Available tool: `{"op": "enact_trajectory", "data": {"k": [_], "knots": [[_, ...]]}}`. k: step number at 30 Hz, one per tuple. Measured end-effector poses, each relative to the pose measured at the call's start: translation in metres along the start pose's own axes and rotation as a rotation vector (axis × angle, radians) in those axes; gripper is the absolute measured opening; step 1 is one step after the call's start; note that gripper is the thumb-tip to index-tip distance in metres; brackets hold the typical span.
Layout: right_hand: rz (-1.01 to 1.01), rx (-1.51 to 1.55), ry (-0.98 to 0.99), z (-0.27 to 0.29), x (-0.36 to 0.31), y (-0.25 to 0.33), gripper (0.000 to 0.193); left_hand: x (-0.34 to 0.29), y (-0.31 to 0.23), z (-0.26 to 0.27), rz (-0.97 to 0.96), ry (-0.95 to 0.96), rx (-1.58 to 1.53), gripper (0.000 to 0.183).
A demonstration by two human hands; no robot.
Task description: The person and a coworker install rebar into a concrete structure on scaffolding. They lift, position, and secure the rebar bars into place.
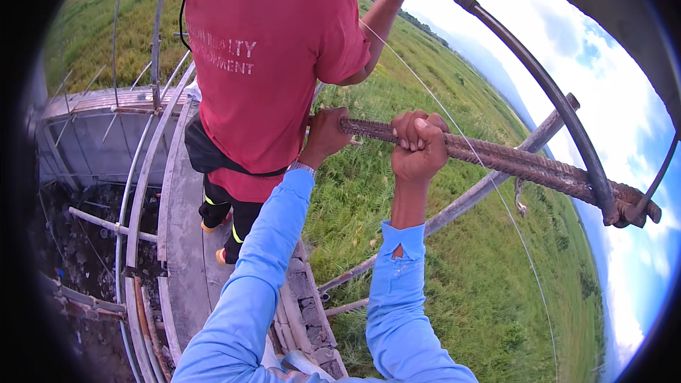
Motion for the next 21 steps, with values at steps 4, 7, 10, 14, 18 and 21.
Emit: {"op": "enact_trajectory", "data": {"k": [4, 7, 10, 14, 18, 21], "knots": [[-0.014, -0.035, 0.0, 0.012, -0.009, 0.001, 0.033, -0.016, 0.003, -0.022, 0.031, 0.01, -0.02, 0.032], [-0.033, -0.054, -0.02, 0.019, -0.013, -0.003, 0.034, -0.022, 0.004, -0.026, 0.015, -0.024, -0.046, 0.033], [-0.043, -0.052, -0.021, 0.021, -0.011, -0.007, 0.034, -0.02, 0.007, -0.027, -0.005, 0.006, -0.002, 0.028], [-0.067, -0.03, -0.052, 0.023, -0.011, -0.009, 0.034, -0.016, 0.011, -0.025, -0.012, 0.002, 0.008, 0.025], [-0.096, -0.017, -0.081, 0.026, -0.014, -0.011, 0.033, -0.019, 0.014, -0.032, 0.017, 0.042, 0.014, 0.022], [-0.101, -0.02, -0.109, 0.032, -0.016, -0.012, 0.033, -0.019, 0.012, -0.035, -0.028, 0.025, -0.007, 0.021]]}}
Point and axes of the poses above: each hand's wrist, its own x-axis towards the middle knuckle, its own z-axis out of the back of the hand, y = z × x, the point moved 7 cm from there along x, towards the middle knuckle, and after that the axes turned 10 degrees about -x, right-handed, at the moved point
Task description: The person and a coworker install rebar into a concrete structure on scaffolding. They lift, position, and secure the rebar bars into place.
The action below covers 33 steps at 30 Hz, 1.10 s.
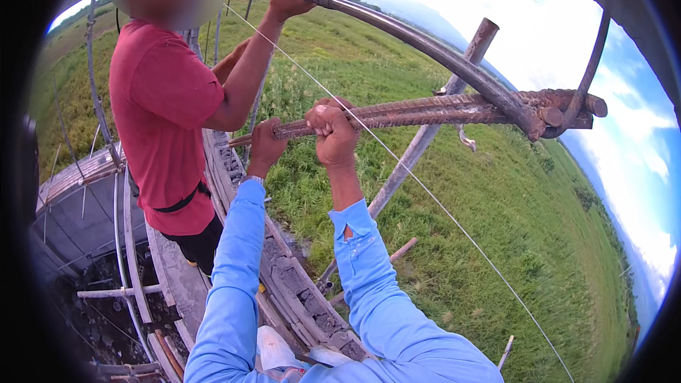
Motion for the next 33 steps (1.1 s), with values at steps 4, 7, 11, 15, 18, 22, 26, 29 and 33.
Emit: {"op": "enact_trajectory", "data": {"k": [4, 7, 11, 15, 18, 22, 26, 29, 33], "knots": [[-0.026, 0.041, -0.017, 0.005, 0.0, -0.002, 0.033, 0.001, 0.002, -0.007, 0.028, 0.048, 0.021, 0.023], [-0.029, 0.053, -0.013, 0.004, 0.0, -0.003, 0.033, 0.002, 0.004, -0.009, 0.071, 0.07, 0.025, 0.022], [-0.032, 0.066, -0.031, 0.004, -0.001, -0.003, 0.034, -0.003, -0.006, -0.006, -0.019, 0.03, 0.029, 0.022], [-0.03, 0.041, 0.016, 0.0, -0.003, 0.001, 0.034, -0.007, -0.008, -0.003, 0.004, 0.052, 0.041, 0.018], [-0.011, 0.003, 0.047, -0.004, -0.004, 0.005, 0.034, -0.011, -0.015, 0.004, -0.044, 0.028, 0.104, 0.016], [-0.019, 0.112, 0.033, -0.005, -0.01, 0.003, 0.034, -0.027, -0.016, 0.009, 0.006, -0.036, -0.04, 0.027], [-0.088, 0.119, -0.111, 0.005, -0.017, -0.003, 0.034, -0.041, -0.001, 0.01, 0.194, -0.141, -0.724, 0.022], [-0.085, 0.075, -0.074, 0.001, -0.016, 0.001, 0.033, -0.031, -0.013, 0.014, 0.044, -0.047, -0.031, 0.017], [-0.029, 0.009, 0.093, -0.012, -0.01, 0.009, 0.034, -0.02, -0.013, 0.014, 0.064, -0.006, -0.004, 0.02]]}}
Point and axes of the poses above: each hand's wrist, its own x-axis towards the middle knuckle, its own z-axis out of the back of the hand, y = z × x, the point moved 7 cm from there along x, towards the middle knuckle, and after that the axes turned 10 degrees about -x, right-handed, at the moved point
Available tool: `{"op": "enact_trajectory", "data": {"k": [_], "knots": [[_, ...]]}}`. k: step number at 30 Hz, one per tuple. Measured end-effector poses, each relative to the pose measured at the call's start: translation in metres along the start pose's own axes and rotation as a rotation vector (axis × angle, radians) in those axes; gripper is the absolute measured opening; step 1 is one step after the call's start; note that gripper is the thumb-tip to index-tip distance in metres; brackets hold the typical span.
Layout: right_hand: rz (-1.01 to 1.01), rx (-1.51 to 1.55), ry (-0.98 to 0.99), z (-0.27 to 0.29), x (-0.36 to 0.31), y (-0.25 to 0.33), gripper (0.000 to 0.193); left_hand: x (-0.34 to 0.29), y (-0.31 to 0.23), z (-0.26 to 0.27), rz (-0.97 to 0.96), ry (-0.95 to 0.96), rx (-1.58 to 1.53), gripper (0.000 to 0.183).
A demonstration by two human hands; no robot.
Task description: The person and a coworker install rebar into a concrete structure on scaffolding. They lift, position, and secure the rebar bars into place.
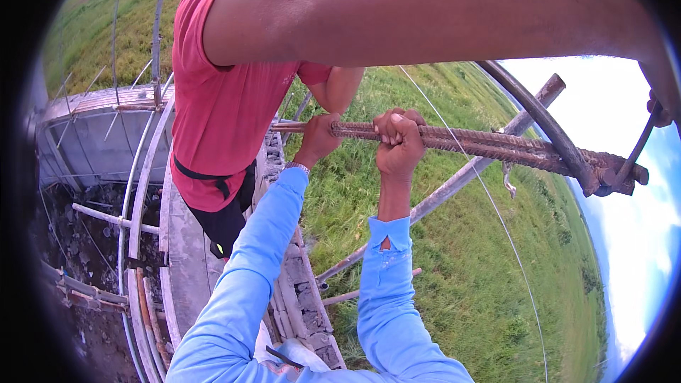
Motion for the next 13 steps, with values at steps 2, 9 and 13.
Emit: {"op": "enact_trajectory", "data": {"k": [2, 9, 13], "knots": [[-0.006, -0.002, -0.014, 0.002, 0.001, 0.0, 0.034, -0.001, -0.003, 0.0, -0.028, -0.011, -0.021, 0.016], [0.025, 0.05, 0.084, 0.009, 0.002, -0.002, 0.027, -0.004, 0.005, -0.011, 0.054, -0.004, -0.08, 0.021], [-0.051, 0.209, -0.258, 0.028, -0.006, -0.023, 0.03, -0.007, -0.003, -0.002, 0.032, -0.031, -0.091, 0.037]]}}
Point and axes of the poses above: each hand's wrist, its own x-axis towards the middle knuckle, its own z-axis out of the back of the hand, y = z × x, the point moved 7 cm from there along x, towards the middle knuckle, and after that the axes turned 10 degrees about -x, right-handed, at the moved point
